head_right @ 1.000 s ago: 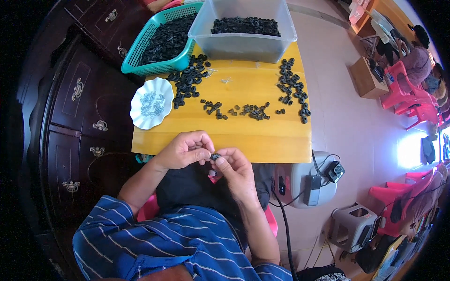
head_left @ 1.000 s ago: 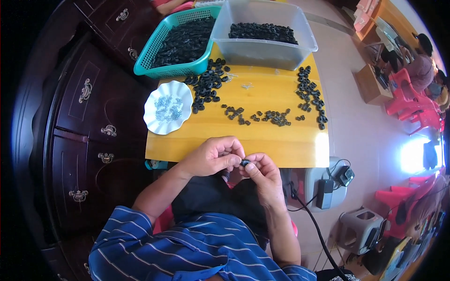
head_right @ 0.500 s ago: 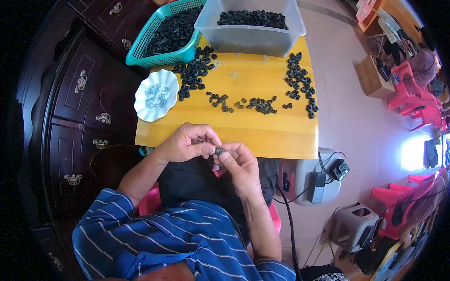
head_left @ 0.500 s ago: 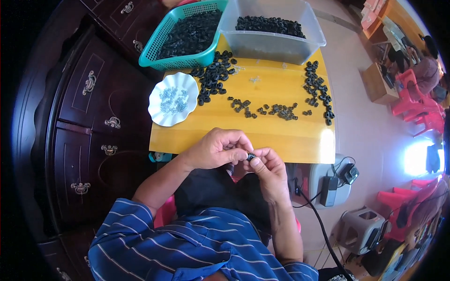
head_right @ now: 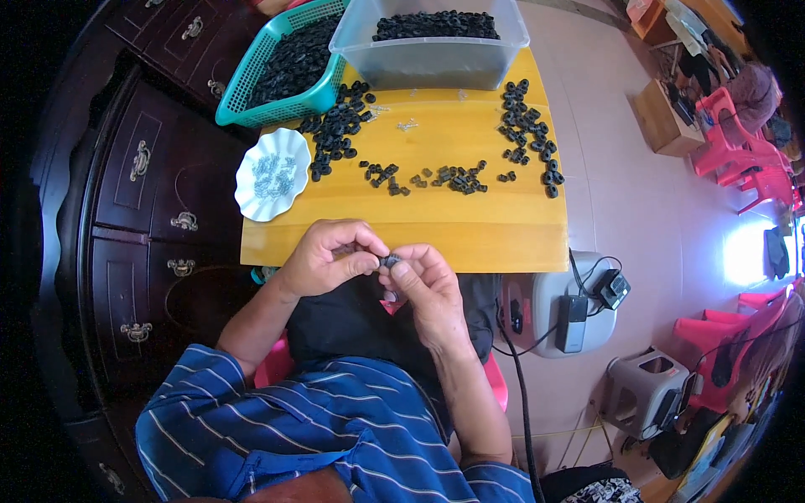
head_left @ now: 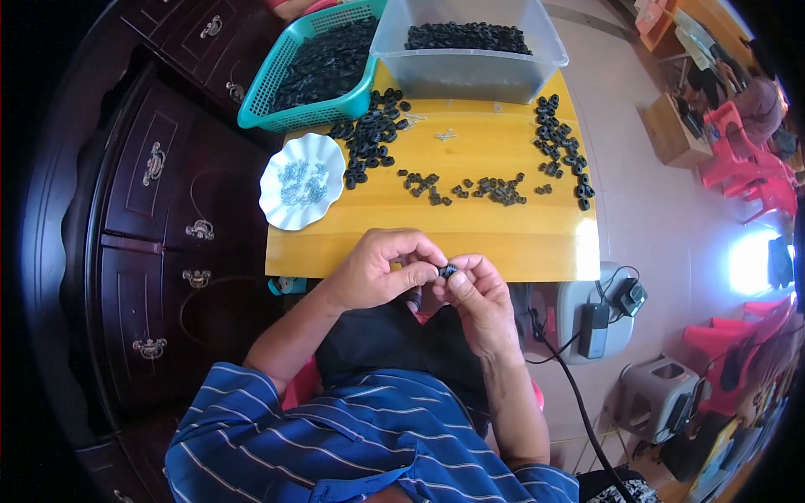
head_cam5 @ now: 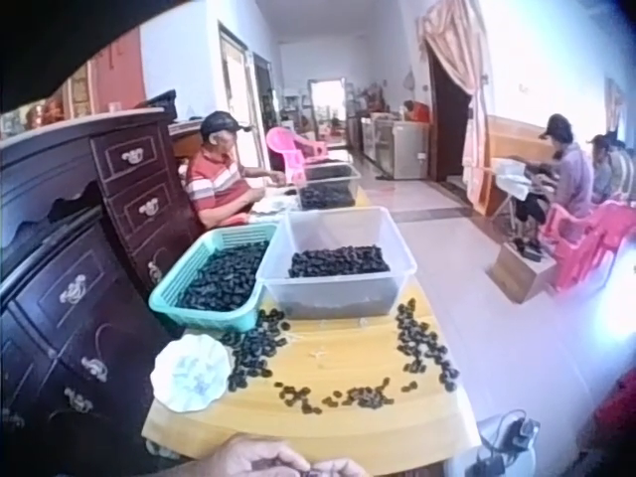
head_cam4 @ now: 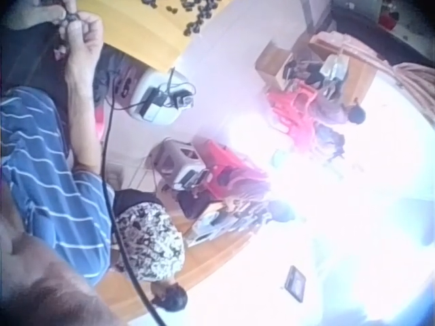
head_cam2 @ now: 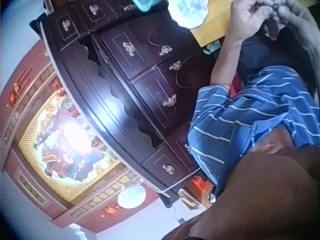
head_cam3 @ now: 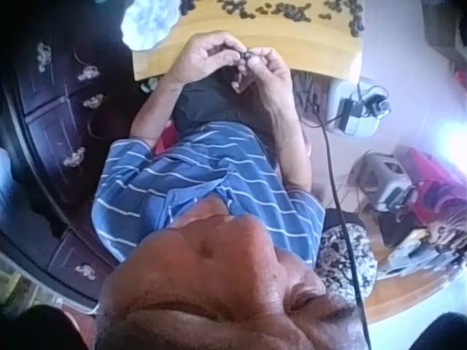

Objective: Assembling small black components by manually inserting clear plastic pins.

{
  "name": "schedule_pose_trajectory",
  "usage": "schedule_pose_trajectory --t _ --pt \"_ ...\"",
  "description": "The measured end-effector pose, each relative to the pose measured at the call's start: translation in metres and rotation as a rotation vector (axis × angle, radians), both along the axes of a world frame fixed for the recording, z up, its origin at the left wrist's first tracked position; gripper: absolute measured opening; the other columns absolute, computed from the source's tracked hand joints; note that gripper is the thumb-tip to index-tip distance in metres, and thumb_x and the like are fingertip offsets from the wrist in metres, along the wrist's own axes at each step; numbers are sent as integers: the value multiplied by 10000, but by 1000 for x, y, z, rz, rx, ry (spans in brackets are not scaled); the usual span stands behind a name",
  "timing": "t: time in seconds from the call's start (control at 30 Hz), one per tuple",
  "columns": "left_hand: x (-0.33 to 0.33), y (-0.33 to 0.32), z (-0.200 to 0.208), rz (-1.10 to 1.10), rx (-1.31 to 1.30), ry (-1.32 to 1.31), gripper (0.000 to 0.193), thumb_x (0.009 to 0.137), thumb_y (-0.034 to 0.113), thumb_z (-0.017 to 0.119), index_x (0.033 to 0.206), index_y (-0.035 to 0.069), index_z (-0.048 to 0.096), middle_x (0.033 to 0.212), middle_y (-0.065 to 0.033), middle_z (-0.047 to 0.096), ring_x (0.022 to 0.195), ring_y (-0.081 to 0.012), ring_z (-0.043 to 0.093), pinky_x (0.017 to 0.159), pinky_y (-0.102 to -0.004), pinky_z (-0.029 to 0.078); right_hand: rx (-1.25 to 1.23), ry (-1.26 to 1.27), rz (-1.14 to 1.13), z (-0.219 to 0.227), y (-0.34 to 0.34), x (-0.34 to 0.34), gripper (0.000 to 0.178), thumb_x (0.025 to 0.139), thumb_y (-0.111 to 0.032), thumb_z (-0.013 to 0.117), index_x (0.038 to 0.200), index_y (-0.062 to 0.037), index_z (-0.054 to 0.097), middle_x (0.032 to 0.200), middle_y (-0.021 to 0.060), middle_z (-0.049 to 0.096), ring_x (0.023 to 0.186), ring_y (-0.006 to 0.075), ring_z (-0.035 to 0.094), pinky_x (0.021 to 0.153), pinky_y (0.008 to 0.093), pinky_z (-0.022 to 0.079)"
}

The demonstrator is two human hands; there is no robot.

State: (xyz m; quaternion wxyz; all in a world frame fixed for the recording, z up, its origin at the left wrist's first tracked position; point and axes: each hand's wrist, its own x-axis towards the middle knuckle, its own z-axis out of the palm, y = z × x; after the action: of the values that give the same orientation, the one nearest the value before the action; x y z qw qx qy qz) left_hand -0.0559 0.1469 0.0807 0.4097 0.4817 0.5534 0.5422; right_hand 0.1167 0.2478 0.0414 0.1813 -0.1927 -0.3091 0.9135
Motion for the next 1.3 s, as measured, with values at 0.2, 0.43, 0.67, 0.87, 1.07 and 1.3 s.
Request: schedule_pose_trajectory --t 0.2,0.43,0.67,0.87,1.07,1.3 --pt "7 -1 16 73 -15 349 149 878 0 684 1026 3 668 885 -75 673 790 -157 675 709 -268 540 -26 -12 -29 -1 1 -1 151 993 -113 623 1120 -38 592 982 65 702 864 120 655 793 252 529" --pt "4 -6 17 142 -20 486 123 887 -7 643 1008 4 629 798 -78 656 709 -165 674 641 -279 534 -4 -54 -58 1 1 -1 150 990 -104 621 1126 -51 586 1001 67 692 890 135 665 825 267 536" --pt "1 -2 19 184 -54 370 98 893 2 638 986 3 606 781 -65 637 679 -139 638 615 -276 515 47 -66 -60 -1 1 -1 182 984 -119 637 1143 -48 583 1022 63 701 915 118 659 837 251 526" --pt "1 0 17 150 -59 404 59 905 23 619 949 7 584 745 -50 605 624 -107 576 575 -256 465 94 -81 -57 0 0 -1 181 987 -121 632 1146 -50 581 1025 55 702 919 107 657 811 235 525" --pt "2 -2 15 54 -134 124 52 906 14 594 956 8 581 743 -8 611 650 -50 572 575 -236 468 140 -88 -47 2 -1 -1 177 989 -108 626 1149 -46 579 1006 49 699 909 94 646 759 216 512" --pt "5 1 9 8 -161 -97 65 953 61 602 1004 28 579 834 5 616 702 -38 580 650 -197 491 134 -57 -17 3 -1 0 164 996 -95 612 1144 -32 580 994 52 696 884 99 633 777 223 511"
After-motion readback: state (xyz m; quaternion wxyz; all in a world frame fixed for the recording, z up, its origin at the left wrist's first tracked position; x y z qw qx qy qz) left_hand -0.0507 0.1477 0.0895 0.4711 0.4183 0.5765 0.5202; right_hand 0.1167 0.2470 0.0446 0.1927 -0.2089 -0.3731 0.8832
